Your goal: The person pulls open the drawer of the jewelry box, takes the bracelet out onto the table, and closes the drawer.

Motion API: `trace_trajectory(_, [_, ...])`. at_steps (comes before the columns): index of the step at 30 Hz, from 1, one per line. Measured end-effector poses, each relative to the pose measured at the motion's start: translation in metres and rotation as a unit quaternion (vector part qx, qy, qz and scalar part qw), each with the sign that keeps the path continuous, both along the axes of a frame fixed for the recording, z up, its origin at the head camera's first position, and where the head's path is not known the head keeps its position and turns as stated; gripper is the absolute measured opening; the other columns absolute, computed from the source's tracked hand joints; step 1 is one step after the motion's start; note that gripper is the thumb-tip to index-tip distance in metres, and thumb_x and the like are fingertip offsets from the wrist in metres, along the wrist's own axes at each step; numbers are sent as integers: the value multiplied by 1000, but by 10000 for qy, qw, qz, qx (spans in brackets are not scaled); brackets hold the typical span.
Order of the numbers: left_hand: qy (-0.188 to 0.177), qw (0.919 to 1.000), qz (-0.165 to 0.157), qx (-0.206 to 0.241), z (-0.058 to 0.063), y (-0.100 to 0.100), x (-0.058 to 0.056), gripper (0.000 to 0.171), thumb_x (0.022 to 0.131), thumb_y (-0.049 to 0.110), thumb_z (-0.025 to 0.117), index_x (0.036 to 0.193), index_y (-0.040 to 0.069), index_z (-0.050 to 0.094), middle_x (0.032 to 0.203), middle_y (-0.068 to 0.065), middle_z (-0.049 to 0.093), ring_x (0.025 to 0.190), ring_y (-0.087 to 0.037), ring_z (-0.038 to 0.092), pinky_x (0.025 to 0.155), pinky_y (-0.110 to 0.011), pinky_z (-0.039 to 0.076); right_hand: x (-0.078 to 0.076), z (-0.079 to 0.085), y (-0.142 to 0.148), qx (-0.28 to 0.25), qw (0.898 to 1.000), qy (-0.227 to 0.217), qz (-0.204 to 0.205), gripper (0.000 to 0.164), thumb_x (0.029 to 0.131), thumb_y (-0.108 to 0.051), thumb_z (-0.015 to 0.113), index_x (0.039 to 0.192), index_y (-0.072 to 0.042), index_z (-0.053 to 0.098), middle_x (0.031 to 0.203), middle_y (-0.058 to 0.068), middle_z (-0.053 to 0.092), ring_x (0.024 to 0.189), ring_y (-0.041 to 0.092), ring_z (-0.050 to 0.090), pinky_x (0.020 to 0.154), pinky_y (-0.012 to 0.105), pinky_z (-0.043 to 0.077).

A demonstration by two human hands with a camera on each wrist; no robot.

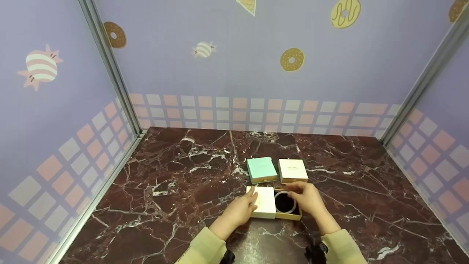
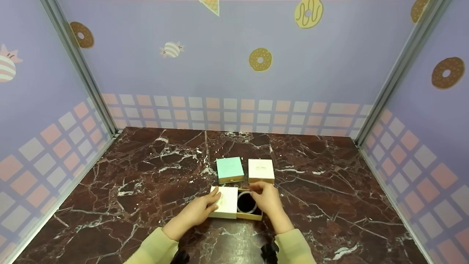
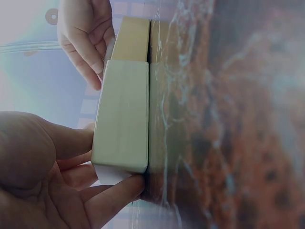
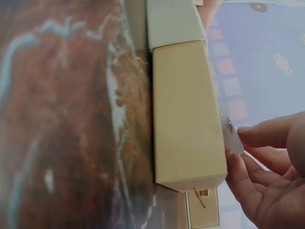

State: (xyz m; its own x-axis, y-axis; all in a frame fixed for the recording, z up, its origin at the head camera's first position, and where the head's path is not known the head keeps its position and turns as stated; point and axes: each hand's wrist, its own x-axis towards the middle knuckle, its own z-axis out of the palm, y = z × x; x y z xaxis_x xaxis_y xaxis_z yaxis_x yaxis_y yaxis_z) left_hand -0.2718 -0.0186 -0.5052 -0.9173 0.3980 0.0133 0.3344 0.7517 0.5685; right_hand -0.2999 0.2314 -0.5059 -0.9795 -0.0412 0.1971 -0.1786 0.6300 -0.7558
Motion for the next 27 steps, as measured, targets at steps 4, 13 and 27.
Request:
trace_trajectory(4, [-163,9999,-3,55,0,0,0,53,104,19,59,154,5,47,168,-14,32,142,-39,51,116,-50,46,0,3,4,-248,9991,-240,225,19,89,1,74,107,4,78,104,21,78,87,25,77,74,21,57])
trace_trajectory(13, [-131,9999,15,-27,0,-1,1,53,104,19,59,154,6,47,168,-13,33,141,-40,51,115,-51,46,0,2,8,-122,9981,-396,456,18,91,-1,73,106,7,78,92,20,79,78,21,76,64,18,54])
trace_trajectory(27, [-62,10000,4,-28,0,0,1,53,104,20,60,153,6,48,167,-13,34,140,-42,51,116,-52,46,-1,5,17,-406,9954,-636,594,18,94,-2,70,106,10,76,76,22,77,61,15,72,44,23,50])
